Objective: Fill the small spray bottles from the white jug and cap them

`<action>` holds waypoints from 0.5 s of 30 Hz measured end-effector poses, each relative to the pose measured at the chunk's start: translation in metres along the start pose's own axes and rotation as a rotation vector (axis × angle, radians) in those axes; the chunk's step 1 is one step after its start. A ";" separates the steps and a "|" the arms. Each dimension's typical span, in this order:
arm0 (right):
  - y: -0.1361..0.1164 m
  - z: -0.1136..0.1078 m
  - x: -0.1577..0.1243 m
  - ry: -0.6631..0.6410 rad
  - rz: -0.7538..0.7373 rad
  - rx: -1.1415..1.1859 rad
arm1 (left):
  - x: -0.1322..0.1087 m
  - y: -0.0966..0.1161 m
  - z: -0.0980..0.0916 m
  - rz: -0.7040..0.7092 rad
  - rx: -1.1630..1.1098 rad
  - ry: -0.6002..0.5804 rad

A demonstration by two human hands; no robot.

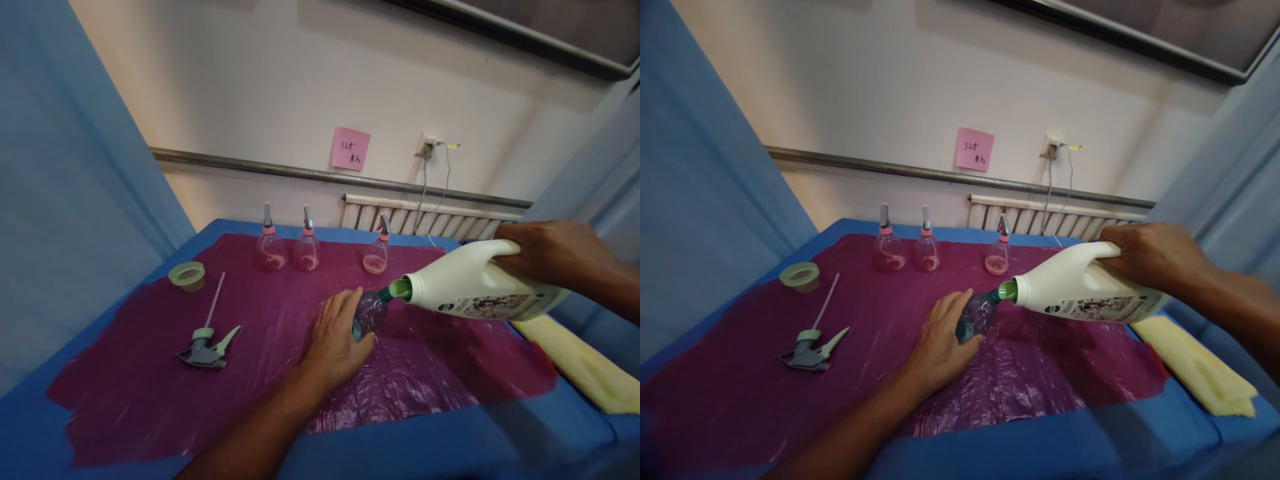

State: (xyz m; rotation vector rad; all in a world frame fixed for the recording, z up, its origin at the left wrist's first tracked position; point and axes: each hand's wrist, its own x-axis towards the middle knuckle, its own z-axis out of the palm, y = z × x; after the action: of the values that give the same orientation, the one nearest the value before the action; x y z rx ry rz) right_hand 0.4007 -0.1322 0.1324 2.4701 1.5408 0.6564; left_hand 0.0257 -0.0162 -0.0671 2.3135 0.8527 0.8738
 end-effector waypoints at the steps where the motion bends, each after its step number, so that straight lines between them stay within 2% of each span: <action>1: 0.000 -0.001 0.000 -0.004 -0.004 0.001 | 0.000 0.000 0.000 0.000 -0.002 -0.001; 15: -0.004 -0.005 -0.003 0.044 -0.032 -0.017 | -0.001 -0.001 0.001 -0.002 -0.008 0.001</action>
State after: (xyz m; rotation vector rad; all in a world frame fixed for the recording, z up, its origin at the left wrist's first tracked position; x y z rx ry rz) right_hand 0.3938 -0.1338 0.1345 2.4293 1.5803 0.7197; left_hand 0.0258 -0.0160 -0.0689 2.3051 0.8502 0.8767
